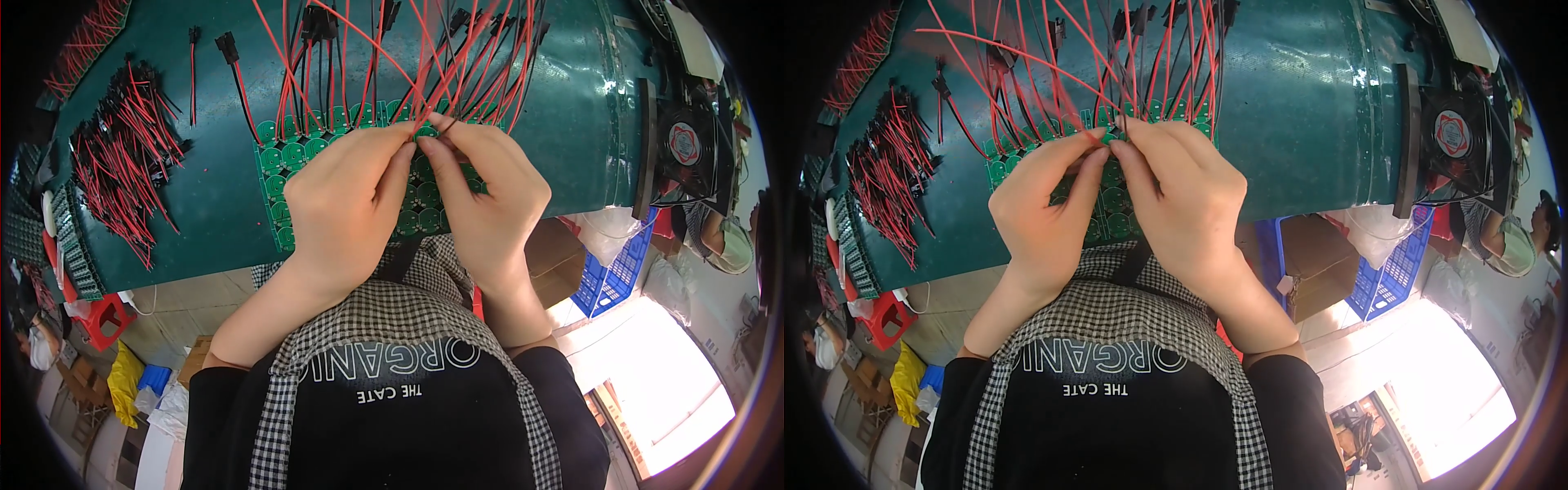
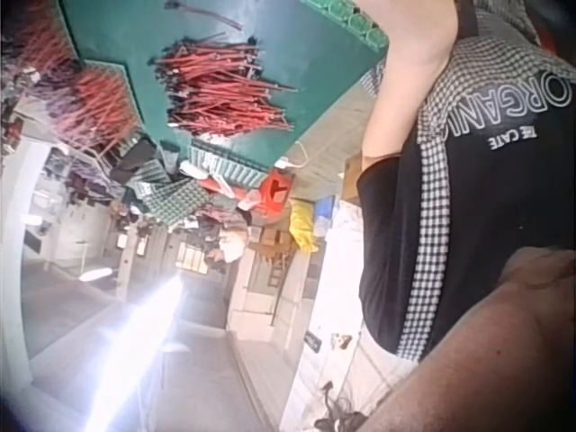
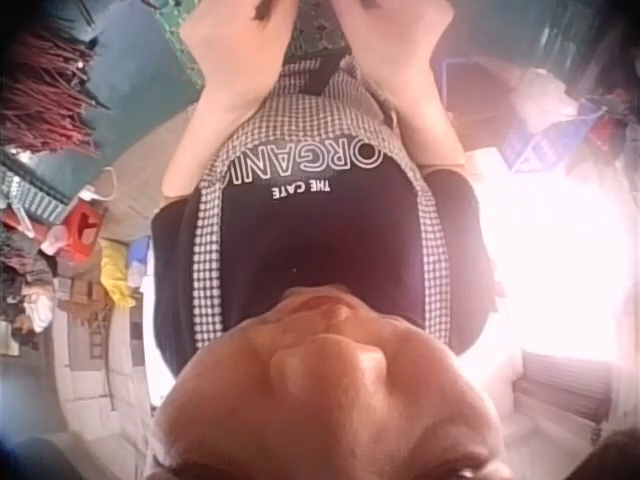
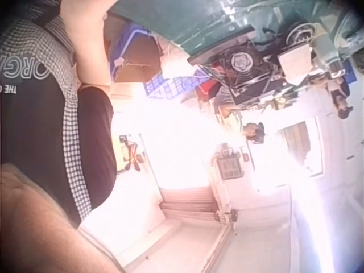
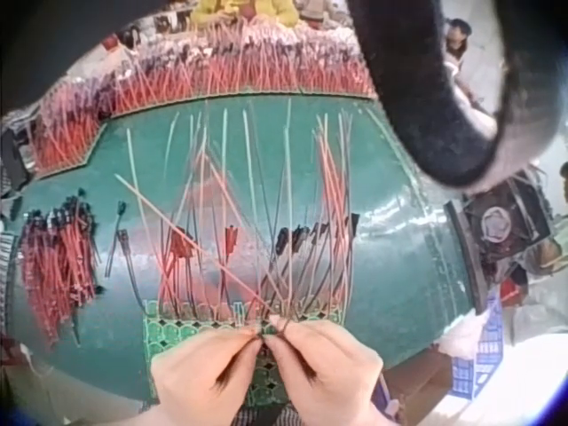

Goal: The person places circuit boards on the work table, retrieves bundles of wires, and inserts the wires into the circuit board holes by hand.

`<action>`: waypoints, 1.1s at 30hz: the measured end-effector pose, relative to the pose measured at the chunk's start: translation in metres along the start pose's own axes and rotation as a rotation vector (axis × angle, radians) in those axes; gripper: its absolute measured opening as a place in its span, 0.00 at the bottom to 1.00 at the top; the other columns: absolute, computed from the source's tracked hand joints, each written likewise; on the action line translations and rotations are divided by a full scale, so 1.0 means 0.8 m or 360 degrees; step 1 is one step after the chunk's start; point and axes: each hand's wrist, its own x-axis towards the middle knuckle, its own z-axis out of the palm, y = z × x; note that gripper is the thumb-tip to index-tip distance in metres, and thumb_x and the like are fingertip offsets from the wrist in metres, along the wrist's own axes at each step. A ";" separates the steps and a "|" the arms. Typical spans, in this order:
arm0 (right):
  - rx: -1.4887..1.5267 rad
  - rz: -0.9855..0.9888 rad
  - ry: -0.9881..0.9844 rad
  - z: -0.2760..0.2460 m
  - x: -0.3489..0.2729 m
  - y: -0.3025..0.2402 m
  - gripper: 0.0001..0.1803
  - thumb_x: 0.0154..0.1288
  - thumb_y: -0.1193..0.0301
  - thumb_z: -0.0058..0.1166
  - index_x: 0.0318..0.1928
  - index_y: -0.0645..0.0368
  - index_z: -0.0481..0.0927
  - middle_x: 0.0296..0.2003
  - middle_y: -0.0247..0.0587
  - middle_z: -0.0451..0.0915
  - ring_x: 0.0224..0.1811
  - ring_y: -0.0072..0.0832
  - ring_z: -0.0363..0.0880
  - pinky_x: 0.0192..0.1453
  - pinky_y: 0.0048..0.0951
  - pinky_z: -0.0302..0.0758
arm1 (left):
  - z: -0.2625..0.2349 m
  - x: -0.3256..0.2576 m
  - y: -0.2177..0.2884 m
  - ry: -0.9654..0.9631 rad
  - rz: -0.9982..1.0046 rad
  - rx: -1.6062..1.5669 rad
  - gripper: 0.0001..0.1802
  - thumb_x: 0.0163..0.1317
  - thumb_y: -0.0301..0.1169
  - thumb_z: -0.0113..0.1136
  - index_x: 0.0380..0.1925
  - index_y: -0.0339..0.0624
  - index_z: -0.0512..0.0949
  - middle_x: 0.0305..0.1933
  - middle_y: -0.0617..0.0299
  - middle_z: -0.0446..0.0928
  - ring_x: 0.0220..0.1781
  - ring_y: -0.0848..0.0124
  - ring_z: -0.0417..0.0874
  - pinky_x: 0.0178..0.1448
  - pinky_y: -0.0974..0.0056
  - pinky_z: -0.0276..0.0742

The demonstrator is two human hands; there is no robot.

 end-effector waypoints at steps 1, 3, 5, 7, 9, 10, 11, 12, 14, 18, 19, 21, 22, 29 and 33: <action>-0.0086 0.0003 -0.0011 0.000 0.001 -0.005 0.08 0.50 0.81 0.64 0.33 0.65 0.81 0.29 0.42 0.81 0.29 0.31 0.81 0.31 0.26 0.76 | 0.000 0.002 0.002 -0.0026 0.0010 0.0056 0.09 0.51 0.20 0.64 0.35 0.34 0.81 0.31 0.54 0.81 0.31 0.62 0.83 0.34 0.67 0.77; -0.0174 0.0006 -0.0023 -0.002 0.001 -0.008 0.08 0.50 0.81 0.64 0.34 0.65 0.81 0.29 0.42 0.81 0.29 0.32 0.81 0.31 0.26 0.76 | -0.001 0.003 0.003 -0.0052 0.0019 0.0109 0.10 0.51 0.20 0.64 0.35 0.35 0.81 0.31 0.54 0.81 0.31 0.62 0.83 0.33 0.67 0.77; -0.0193 -0.0045 0.0051 -0.004 0.001 -0.009 0.08 0.50 0.81 0.64 0.34 0.64 0.82 0.29 0.42 0.81 0.29 0.32 0.81 0.32 0.25 0.77 | -0.004 0.003 0.003 -0.0035 -0.0072 0.0031 0.09 0.52 0.20 0.64 0.35 0.35 0.81 0.31 0.55 0.81 0.30 0.65 0.84 0.34 0.69 0.78; -0.0091 0.0035 0.0004 -0.012 -0.001 -0.011 0.08 0.51 0.81 0.63 0.34 0.65 0.82 0.29 0.42 0.81 0.29 0.31 0.81 0.32 0.25 0.77 | -0.010 0.000 0.001 -0.0030 -0.0237 -0.0149 0.09 0.52 0.20 0.64 0.36 0.34 0.81 0.31 0.56 0.81 0.30 0.67 0.84 0.35 0.70 0.78; 0.0011 0.0118 -0.0042 -0.014 -0.004 -0.013 0.07 0.51 0.81 0.63 0.34 0.65 0.82 0.29 0.42 0.81 0.29 0.29 0.81 0.32 0.24 0.77 | -0.020 -0.004 0.002 -0.0034 -0.0579 -0.0432 0.07 0.54 0.19 0.64 0.34 0.32 0.80 0.32 0.58 0.82 0.32 0.75 0.83 0.38 0.72 0.79; 0.0187 0.0276 -0.0088 -0.013 -0.006 -0.015 0.06 0.52 0.81 0.63 0.33 0.66 0.82 0.29 0.42 0.82 0.29 0.28 0.81 0.32 0.24 0.77 | -0.026 -0.005 0.002 -0.0034 -0.0581 -0.0431 0.07 0.54 0.19 0.64 0.34 0.32 0.80 0.32 0.58 0.82 0.32 0.75 0.83 0.38 0.72 0.79; 0.0364 0.0434 -0.0135 -0.012 -0.007 -0.015 0.05 0.52 0.81 0.63 0.32 0.66 0.81 0.29 0.41 0.82 0.29 0.26 0.81 0.33 0.23 0.77 | -0.031 -0.006 0.002 -0.0026 -0.0646 -0.0484 0.07 0.54 0.19 0.64 0.34 0.32 0.80 0.32 0.58 0.82 0.32 0.75 0.83 0.38 0.72 0.79; 0.0367 0.0435 -0.0137 -0.009 -0.008 -0.016 0.05 0.52 0.81 0.63 0.32 0.66 0.81 0.29 0.41 0.82 0.29 0.26 0.81 0.33 0.23 0.77 | -0.036 -0.008 0.001 -0.0018 -0.0710 -0.0535 0.06 0.54 0.19 0.64 0.33 0.32 0.80 0.32 0.59 0.82 0.33 0.76 0.83 0.38 0.72 0.79; 0.0433 0.0479 -0.0098 0.000 -0.010 -0.017 0.03 0.53 0.82 0.62 0.30 0.67 0.81 0.29 0.42 0.82 0.28 0.24 0.81 0.32 0.22 0.77 | -0.037 -0.012 -0.002 0.0003 -0.0729 -0.0530 0.05 0.55 0.19 0.64 0.32 0.31 0.80 0.32 0.59 0.82 0.33 0.76 0.82 0.39 0.73 0.79; 0.0463 0.0405 0.0003 0.015 -0.009 -0.014 0.03 0.53 0.82 0.62 0.30 0.66 0.82 0.28 0.41 0.82 0.27 0.24 0.81 0.31 0.21 0.77 | -0.032 -0.012 -0.007 0.0051 -0.0657 -0.0491 0.05 0.55 0.19 0.64 0.33 0.31 0.80 0.32 0.58 0.82 0.31 0.76 0.82 0.36 0.73 0.79; 0.0435 0.0382 -0.0005 0.017 -0.008 -0.013 0.03 0.53 0.82 0.62 0.30 0.66 0.82 0.28 0.41 0.82 0.26 0.24 0.80 0.31 0.21 0.76 | -0.031 -0.012 -0.008 0.0042 -0.0657 -0.0501 0.05 0.55 0.19 0.64 0.32 0.31 0.80 0.32 0.58 0.82 0.31 0.76 0.82 0.35 0.73 0.79; 0.0405 0.0358 -0.0014 0.018 -0.008 -0.013 0.03 0.53 0.82 0.62 0.30 0.66 0.82 0.27 0.40 0.82 0.26 0.24 0.80 0.30 0.21 0.76 | -0.030 -0.010 -0.006 0.0022 -0.0648 -0.0461 0.05 0.55 0.19 0.64 0.32 0.31 0.80 0.32 0.58 0.82 0.30 0.76 0.82 0.34 0.73 0.78; 0.0395 0.0375 0.0007 0.018 -0.009 -0.013 0.03 0.53 0.82 0.63 0.30 0.66 0.82 0.27 0.40 0.82 0.25 0.23 0.80 0.30 0.21 0.75 | -0.030 -0.009 -0.005 -0.0001 -0.0638 -0.0421 0.05 0.54 0.19 0.64 0.32 0.31 0.81 0.32 0.58 0.82 0.30 0.75 0.82 0.33 0.73 0.78; 0.0354 0.0340 0.0034 0.021 -0.010 -0.012 0.04 0.52 0.82 0.63 0.29 0.65 0.82 0.26 0.39 0.81 0.25 0.23 0.79 0.29 0.21 0.74 | -0.031 -0.010 -0.007 -0.0007 -0.0604 -0.0362 0.05 0.54 0.20 0.64 0.32 0.32 0.81 0.31 0.57 0.82 0.28 0.74 0.82 0.31 0.72 0.78; 0.0339 0.0356 0.0055 0.021 -0.011 -0.011 0.04 0.52 0.82 0.63 0.29 0.64 0.82 0.27 0.39 0.82 0.25 0.24 0.79 0.29 0.22 0.74 | -0.031 -0.010 -0.007 -0.0003 -0.0570 -0.0345 0.05 0.54 0.20 0.64 0.32 0.32 0.81 0.31 0.57 0.82 0.28 0.74 0.82 0.31 0.72 0.78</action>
